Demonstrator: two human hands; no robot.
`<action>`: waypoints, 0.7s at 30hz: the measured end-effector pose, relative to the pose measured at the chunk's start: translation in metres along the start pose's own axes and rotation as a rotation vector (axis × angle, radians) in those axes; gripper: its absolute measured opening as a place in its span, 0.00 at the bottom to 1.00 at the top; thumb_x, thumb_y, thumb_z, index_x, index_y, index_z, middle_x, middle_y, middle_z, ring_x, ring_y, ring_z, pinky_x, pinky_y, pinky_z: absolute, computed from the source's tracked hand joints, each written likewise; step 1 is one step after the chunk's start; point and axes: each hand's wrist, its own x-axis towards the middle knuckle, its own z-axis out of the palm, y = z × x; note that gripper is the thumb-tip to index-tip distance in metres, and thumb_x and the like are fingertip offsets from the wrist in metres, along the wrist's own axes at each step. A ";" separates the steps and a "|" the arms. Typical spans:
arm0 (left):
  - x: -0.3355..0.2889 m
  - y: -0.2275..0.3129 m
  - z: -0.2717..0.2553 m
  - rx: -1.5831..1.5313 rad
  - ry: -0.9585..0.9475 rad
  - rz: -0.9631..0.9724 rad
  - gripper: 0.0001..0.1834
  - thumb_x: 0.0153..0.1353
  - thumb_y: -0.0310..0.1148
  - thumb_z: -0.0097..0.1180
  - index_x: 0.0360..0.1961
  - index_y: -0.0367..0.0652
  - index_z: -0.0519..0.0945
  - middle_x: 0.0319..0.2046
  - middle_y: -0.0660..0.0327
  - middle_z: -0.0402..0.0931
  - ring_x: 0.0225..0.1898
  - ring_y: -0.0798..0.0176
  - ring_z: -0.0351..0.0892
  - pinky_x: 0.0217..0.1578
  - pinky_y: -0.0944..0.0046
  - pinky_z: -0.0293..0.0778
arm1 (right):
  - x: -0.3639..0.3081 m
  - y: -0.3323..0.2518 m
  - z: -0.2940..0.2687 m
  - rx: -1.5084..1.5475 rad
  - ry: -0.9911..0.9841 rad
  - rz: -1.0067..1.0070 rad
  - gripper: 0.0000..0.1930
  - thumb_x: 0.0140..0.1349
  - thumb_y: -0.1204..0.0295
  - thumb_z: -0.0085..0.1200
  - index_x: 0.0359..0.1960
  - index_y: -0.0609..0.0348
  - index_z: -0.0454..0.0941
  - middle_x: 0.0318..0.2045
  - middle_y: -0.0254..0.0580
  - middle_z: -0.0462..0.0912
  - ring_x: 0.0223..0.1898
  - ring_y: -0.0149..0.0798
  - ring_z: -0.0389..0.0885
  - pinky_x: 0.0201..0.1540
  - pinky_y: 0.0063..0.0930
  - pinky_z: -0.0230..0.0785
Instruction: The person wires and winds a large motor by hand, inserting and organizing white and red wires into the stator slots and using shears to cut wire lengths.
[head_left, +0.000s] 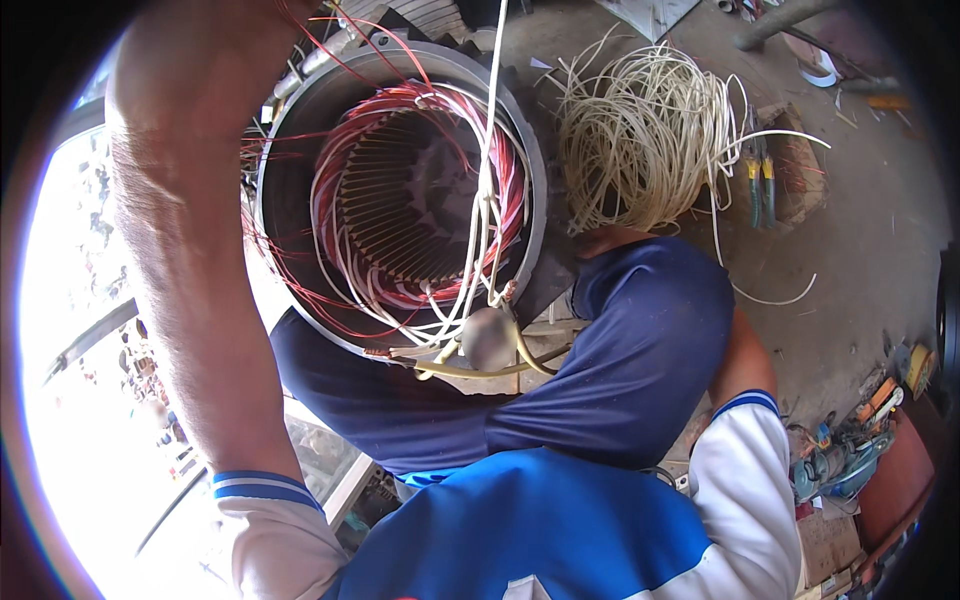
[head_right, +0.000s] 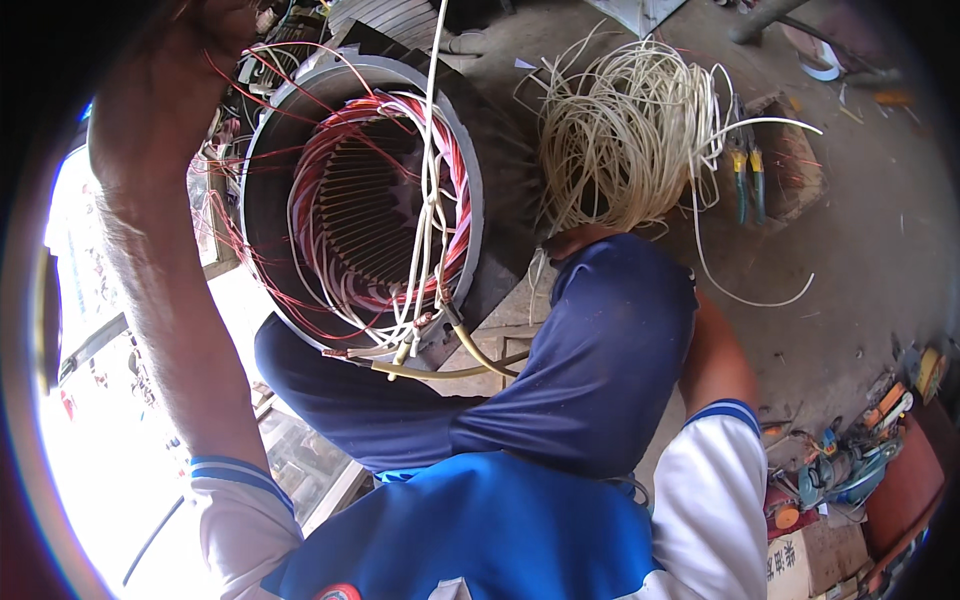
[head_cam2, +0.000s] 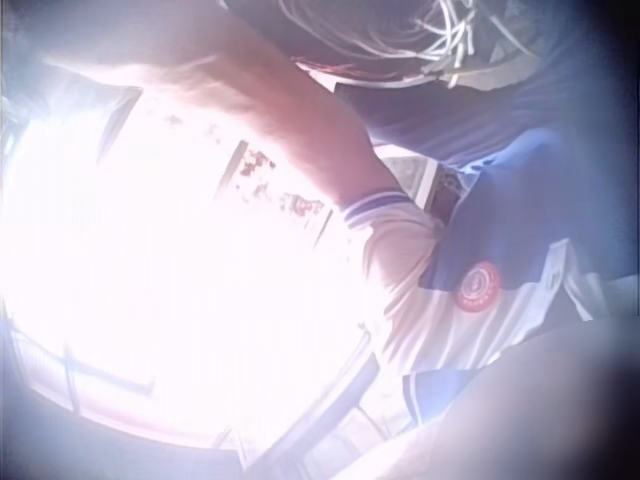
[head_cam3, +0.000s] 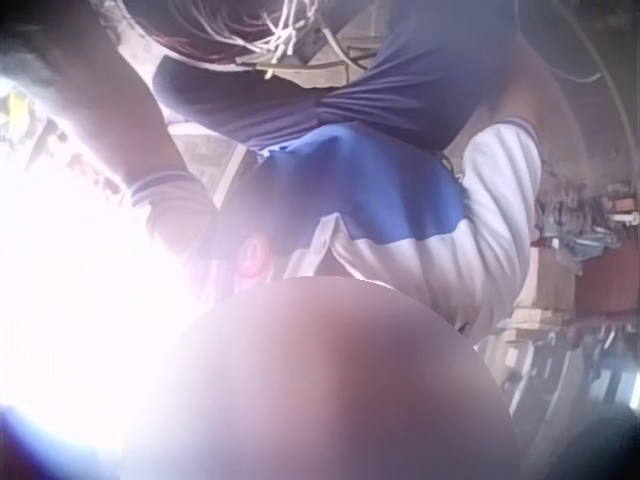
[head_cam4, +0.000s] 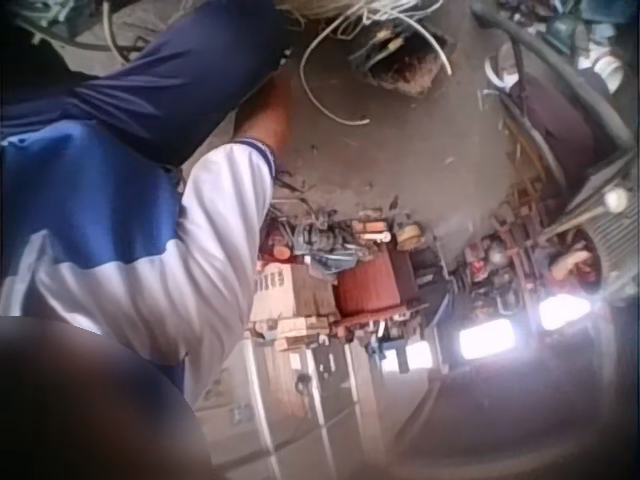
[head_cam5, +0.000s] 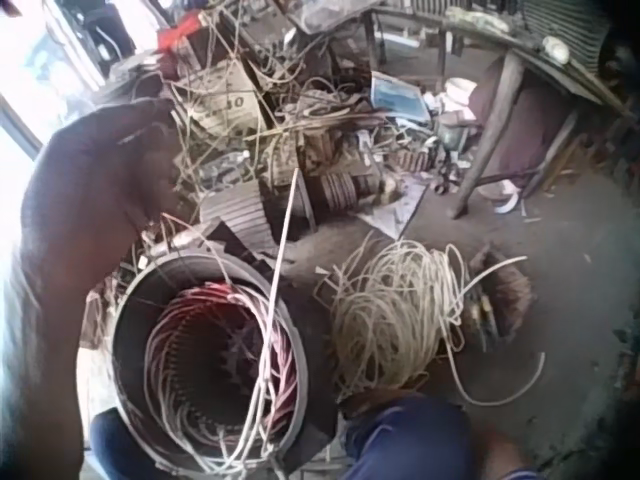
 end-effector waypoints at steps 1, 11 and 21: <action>-0.002 0.000 0.000 -0.004 -0.037 -0.012 0.12 0.70 0.33 0.56 0.49 0.36 0.78 0.36 0.60 0.80 0.32 0.65 0.79 0.31 0.68 0.77 | -0.001 0.004 -0.003 -0.051 0.020 -0.033 0.13 0.70 0.65 0.58 0.49 0.61 0.82 0.40 0.40 0.86 0.45 0.41 0.85 0.54 0.36 0.75; -0.009 -0.006 -0.038 -0.268 -0.143 -0.142 0.16 0.73 0.36 0.52 0.54 0.36 0.79 0.49 0.47 0.82 0.50 0.48 0.82 0.55 0.51 0.75 | -0.115 -0.054 -0.148 1.534 0.482 -0.350 0.09 0.68 0.71 0.60 0.48 0.56 0.81 0.36 0.39 0.84 0.37 0.38 0.84 0.45 0.35 0.78; -0.021 0.003 -0.061 -0.327 -0.254 -0.096 0.16 0.74 0.38 0.51 0.52 0.37 0.80 0.48 0.49 0.84 0.51 0.48 0.83 0.55 0.52 0.76 | -0.257 -0.170 -0.316 1.188 0.468 -0.863 0.14 0.71 0.79 0.53 0.55 0.73 0.74 0.47 0.48 0.78 0.45 0.35 0.74 0.48 0.30 0.68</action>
